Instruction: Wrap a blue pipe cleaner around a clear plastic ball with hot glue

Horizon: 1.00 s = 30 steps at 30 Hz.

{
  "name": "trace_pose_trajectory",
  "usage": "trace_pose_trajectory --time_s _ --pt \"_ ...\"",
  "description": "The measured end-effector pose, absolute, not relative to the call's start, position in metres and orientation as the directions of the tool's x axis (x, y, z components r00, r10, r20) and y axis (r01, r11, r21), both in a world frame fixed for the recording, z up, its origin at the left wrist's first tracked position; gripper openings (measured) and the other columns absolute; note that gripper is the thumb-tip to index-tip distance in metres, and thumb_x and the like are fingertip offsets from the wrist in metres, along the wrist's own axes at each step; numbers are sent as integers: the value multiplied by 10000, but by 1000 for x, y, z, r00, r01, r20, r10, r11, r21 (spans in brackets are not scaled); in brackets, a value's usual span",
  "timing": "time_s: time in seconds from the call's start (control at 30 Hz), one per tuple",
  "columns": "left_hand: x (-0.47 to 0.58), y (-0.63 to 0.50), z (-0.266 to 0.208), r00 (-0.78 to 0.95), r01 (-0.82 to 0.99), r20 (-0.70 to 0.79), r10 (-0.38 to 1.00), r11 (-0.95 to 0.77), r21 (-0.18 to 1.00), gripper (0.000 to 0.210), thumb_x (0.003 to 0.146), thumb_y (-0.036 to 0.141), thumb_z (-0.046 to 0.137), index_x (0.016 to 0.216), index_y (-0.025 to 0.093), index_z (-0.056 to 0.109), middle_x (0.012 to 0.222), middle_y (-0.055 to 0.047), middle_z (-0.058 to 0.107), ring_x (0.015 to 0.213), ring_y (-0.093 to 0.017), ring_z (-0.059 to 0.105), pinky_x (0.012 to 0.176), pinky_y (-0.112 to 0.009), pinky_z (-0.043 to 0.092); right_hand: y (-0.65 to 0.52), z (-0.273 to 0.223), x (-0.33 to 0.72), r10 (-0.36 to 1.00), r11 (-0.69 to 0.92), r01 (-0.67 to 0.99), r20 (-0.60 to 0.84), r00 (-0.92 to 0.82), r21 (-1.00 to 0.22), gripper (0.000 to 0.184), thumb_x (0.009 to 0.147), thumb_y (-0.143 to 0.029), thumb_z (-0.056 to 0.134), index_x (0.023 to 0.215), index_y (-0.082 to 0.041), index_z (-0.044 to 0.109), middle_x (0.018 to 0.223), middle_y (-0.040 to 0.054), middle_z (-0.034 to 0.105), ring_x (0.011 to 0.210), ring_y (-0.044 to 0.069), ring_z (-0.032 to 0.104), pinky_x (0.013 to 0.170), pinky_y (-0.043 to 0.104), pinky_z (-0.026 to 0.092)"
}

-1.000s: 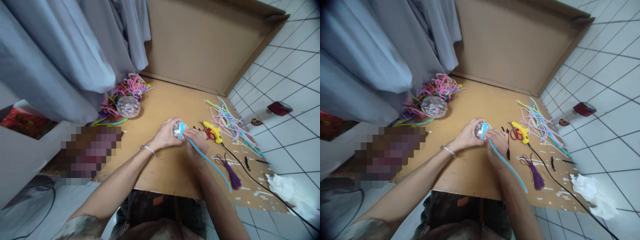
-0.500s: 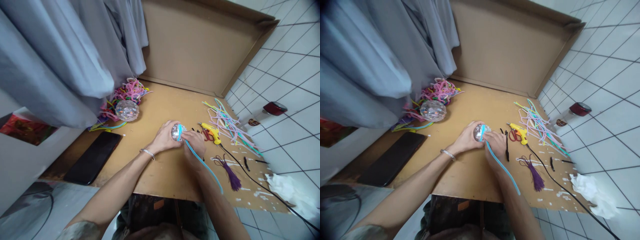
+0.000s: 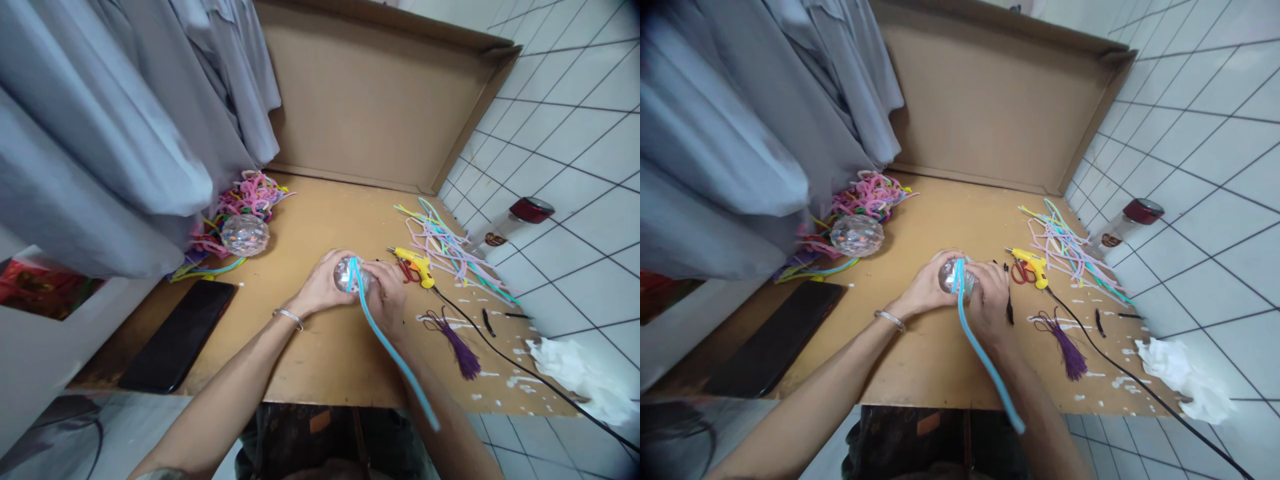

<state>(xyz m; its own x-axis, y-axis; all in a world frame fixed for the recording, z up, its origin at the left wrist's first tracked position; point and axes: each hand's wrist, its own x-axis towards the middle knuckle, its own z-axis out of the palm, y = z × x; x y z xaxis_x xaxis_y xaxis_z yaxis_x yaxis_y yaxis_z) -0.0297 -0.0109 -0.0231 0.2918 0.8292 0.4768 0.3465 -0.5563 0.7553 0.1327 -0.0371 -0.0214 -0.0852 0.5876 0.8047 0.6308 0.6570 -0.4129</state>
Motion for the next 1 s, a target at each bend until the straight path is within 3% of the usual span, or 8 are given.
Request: trace_pose_trajectory --time_s 0.2,0.47,0.73,1.0 --pt "-29 -12 -20 290 310 447 846 -525 793 708 545 258 827 1191 219 539 1238 -84 587 1160 -271 585 1034 -444 468 -35 -24 134 716 573 650 690 -101 -499 328 944 -196 384 1123 -218 658 1105 65 680 1060 209 591 939 417 444" --pt "-28 -13 -21 255 289 387 886 -452 844 702 539 216 819 1184 221 540 1171 -52 604 1066 -230 621 959 -388 514 -34 -26 138 666 626 641 732 -145 -443 347 895 -128 443 1107 -244 692 1097 68 676 1031 211 600 899 410 481" --pt "-26 -12 -23 273 291 470 839 -538 791 687 539 231 819 1162 224 531 1211 -76 590 1126 -250 600 1007 -421 490 -35 -19 139 716 602 516 698 -10 -610 138 893 -233 560 947 -228 687 967 55 720 933 205 661 857 390 523" --pt "-27 -8 -30 302 296 523 797 -600 743 697 571 278 813 1196 227 508 1239 -86 575 1169 -263 568 1039 -445 460 -35 -19 139 720 561 573 694 19 -598 229 940 -271 465 982 -214 683 991 71 709 965 208 637 897 408 501"
